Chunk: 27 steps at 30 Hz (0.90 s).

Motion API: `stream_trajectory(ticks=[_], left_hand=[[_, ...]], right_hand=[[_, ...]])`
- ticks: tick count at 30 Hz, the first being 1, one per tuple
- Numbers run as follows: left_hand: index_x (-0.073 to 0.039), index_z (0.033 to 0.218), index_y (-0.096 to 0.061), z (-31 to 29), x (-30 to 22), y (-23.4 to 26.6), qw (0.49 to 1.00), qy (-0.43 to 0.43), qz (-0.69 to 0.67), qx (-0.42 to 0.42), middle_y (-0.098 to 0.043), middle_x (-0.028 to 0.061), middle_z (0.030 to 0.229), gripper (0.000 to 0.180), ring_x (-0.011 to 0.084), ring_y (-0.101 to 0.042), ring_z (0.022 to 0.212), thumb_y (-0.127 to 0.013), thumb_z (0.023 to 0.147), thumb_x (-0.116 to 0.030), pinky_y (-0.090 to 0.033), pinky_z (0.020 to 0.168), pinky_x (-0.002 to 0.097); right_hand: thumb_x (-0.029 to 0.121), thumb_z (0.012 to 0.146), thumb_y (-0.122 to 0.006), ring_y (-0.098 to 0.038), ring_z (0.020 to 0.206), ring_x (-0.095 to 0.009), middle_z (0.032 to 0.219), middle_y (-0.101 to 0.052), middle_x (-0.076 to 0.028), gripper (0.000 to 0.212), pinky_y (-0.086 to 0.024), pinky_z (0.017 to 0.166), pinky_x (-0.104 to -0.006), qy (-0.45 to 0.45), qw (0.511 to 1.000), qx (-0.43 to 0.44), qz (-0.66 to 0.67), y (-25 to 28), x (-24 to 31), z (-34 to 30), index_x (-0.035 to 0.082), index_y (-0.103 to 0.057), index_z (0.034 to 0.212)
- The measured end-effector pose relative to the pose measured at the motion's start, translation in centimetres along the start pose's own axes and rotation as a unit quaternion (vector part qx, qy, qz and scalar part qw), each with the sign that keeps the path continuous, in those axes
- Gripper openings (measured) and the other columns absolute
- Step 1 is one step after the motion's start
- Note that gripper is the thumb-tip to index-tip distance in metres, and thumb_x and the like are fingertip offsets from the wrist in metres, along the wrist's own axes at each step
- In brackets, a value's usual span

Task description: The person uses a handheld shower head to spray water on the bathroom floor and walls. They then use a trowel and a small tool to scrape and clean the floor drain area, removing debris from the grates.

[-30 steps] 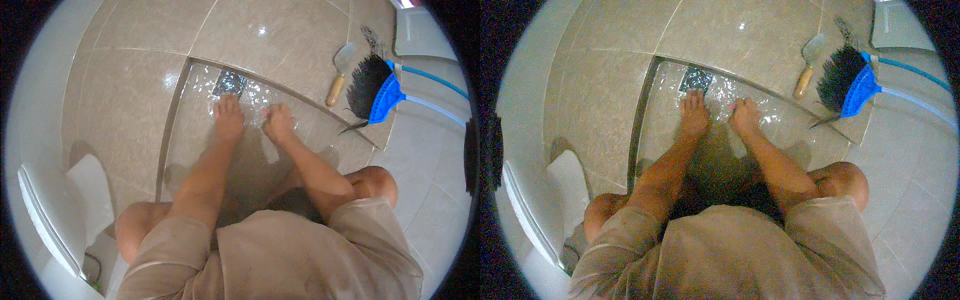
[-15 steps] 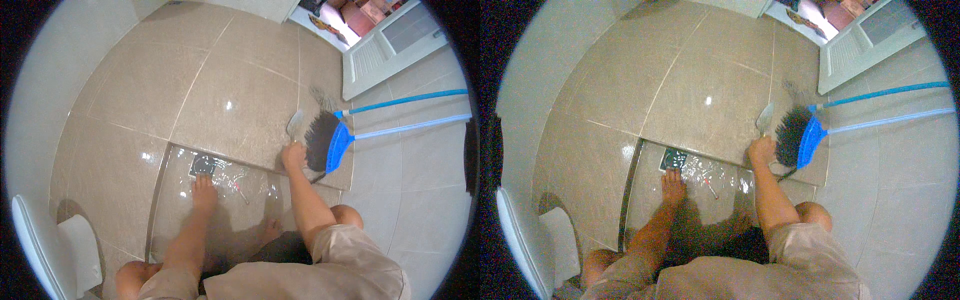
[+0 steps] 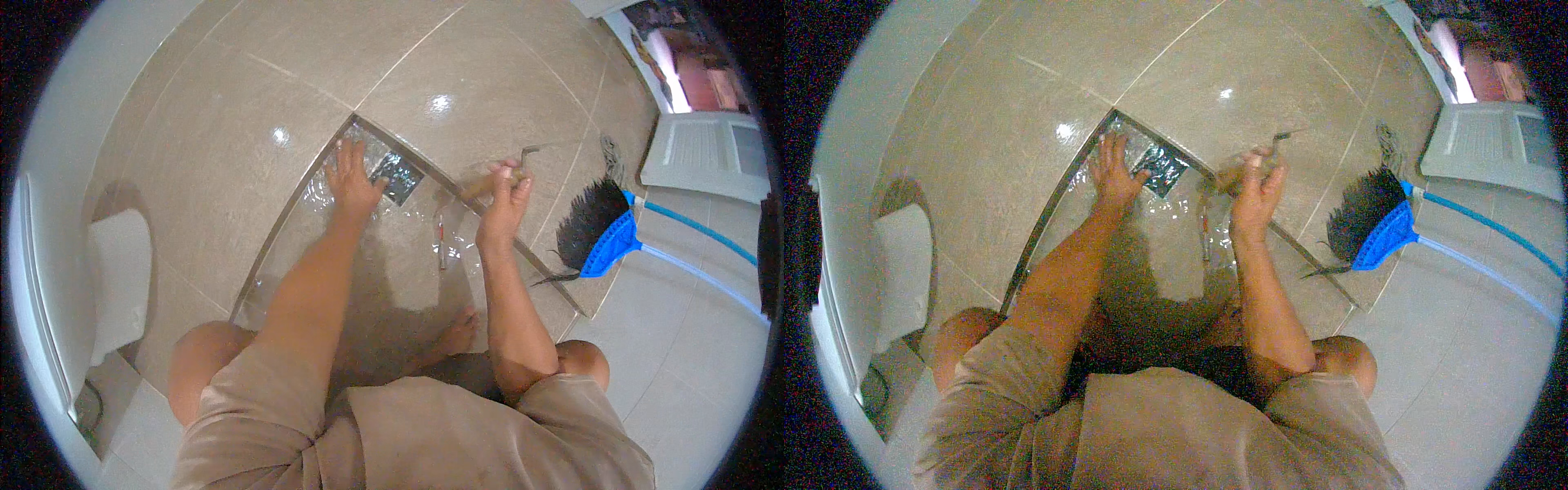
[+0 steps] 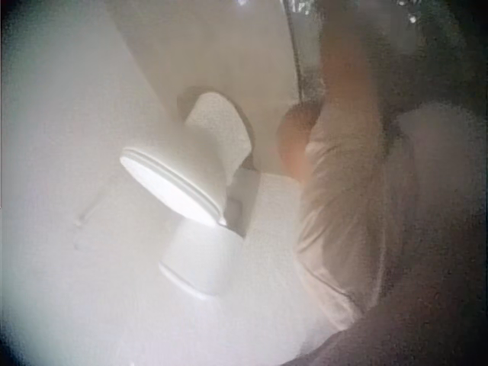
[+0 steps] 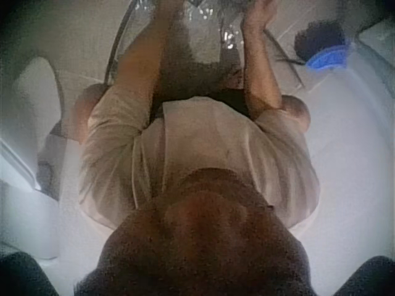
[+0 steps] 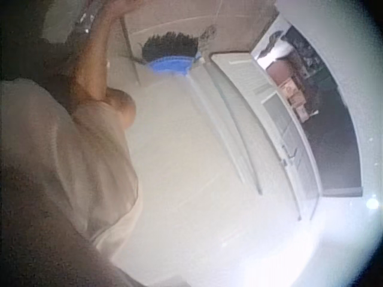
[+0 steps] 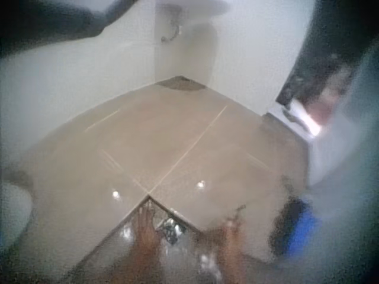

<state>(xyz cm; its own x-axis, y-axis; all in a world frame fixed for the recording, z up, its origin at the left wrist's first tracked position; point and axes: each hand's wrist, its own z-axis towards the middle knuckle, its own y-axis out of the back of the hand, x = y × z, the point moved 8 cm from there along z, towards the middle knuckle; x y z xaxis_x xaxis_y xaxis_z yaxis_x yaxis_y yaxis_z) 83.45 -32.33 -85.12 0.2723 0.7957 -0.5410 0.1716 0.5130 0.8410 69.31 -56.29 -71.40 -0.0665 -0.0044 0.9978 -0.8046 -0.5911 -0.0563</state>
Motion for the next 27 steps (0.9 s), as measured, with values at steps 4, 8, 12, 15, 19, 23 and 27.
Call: stream_trajectory(ticks=[4, 8, 12, 15, 19, 23, 27], left_hand=[[-0.012, 0.156, -0.039, -0.2, 0.6, -0.7, 0.999, 0.024, -0.009, 0.035, -0.024, 0.0103, 0.170, 0.095, 0.0315, -0.016, 0.159, -0.086, 0.077, -0.032, -0.013, 0.125, 0.0634], [-0.014, 0.157, -0.038, -0.5, 1.3, -1.6, 0.995, 0.061, -0.039, 0.068, -0.023, 0.0080, 0.170, 0.098, 0.0288, -0.017, 0.159, -0.089, 0.075, -0.030, -0.012, 0.127, 0.0598], [-0.014, 0.156, -0.038, 0.0, 1.0, -1.2, 0.997, 0.043, -0.033, 0.049, -0.023, 0.0080, 0.170, 0.099, 0.0284, -0.016, 0.159, -0.090, 0.074, -0.030, -0.011, 0.127, 0.0588], [-0.014, 0.156, -0.036, -0.1, 1.2, -1.5, 0.995, 0.063, -0.028, 0.069, -0.022, 0.0081, 0.170, 0.099, 0.0276, -0.013, 0.159, -0.089, 0.075, -0.031, -0.009, 0.127, 0.0584], [-0.014, 0.157, -0.035, -0.1, 1.1, -1.3, 0.994, 0.065, -0.039, 0.073, -0.021, 0.0082, 0.171, 0.099, 0.0269, -0.011, 0.160, -0.089, 0.076, -0.033, -0.006, 0.128, 0.0578], [-0.013, 0.157, -0.034, 0.0, 1.2, -1.3, 0.994, 0.068, -0.020, 0.088, -0.020, 0.0085, 0.171, 0.099, 0.0274, -0.010, 0.160, -0.088, 0.077, -0.032, -0.005, 0.128, 0.0578], [-0.012, 0.158, -0.033, 0.0, 1.0, -1.1, 0.993, 0.066, -0.031, 0.088, -0.019, 0.0098, 0.171, 0.099, 0.0292, -0.012, 0.160, -0.088, 0.077, -0.031, -0.006, 0.127, 0.0600]], right_hand=[[0.024, 0.100, -0.066, -0.069, 0.098, -0.036, 0.110, -0.071, -0.019, 0.027, -0.051, 0.093, -0.0444, 0.080, 0.930, 0.182, -0.308, -4.9, 0.4, -3.4, 0.001, -0.067, 0.113], [0.022, 0.101, -0.062, -0.066, 0.103, -0.039, 0.110, -0.070, -0.020, 0.024, -0.050, 0.094, -0.0472, 0.088, 0.924, 0.209, -0.308, -6.3, -2.9, -5.4, 0.002, -0.069, 0.111], [0.019, 0.102, -0.060, -0.064, 0.105, -0.036, 0.110, -0.069, -0.018, 0.022, -0.048, 0.095, -0.0464, 0.174, 0.867, 0.249, -0.395, -7.7, -3.5, -5.9, 0.001, -0.066, 0.114], [0.018, 0.102, -0.059, -0.063, 0.106, -0.037, 0.109, -0.068, -0.017, 0.020, -0.048, 0.096, -0.0473, 0.186, 0.863, 0.278, -0.378, -8.3, -3.5, -5.7, 0.003, -0.067, 0.113], [0.018, 0.101, -0.061, -0.063, 0.106, -0.037, 0.111, -0.069, -0.015, 0.018, -0.048, 0.096, -0.0471, 0.139, 0.814, 0.296, -0.480, -8.8, -5.9, -5.4, 0.004, -0.068, 0.109], [0.018, 0.100, -0.062, -0.064, 0.106, -0.038, 0.113, -0.069, -0.015, 0.017, -0.048, 0.095, -0.0471, 0.153, 0.845, 0.275, -0.433, -8.7, -6.0, -4.9, 0.004, -0.068, 0.108], [0.017, 0.099, -0.064, -0.064, 0.107, -0.038, 0.114, -0.070, -0.016, 0.017, -0.048, 0.094, -0.0478, 0.176, 0.843, 0.274, -0.428, -8.4, -5.3, -5.0, 0.004, -0.068, 0.109]])
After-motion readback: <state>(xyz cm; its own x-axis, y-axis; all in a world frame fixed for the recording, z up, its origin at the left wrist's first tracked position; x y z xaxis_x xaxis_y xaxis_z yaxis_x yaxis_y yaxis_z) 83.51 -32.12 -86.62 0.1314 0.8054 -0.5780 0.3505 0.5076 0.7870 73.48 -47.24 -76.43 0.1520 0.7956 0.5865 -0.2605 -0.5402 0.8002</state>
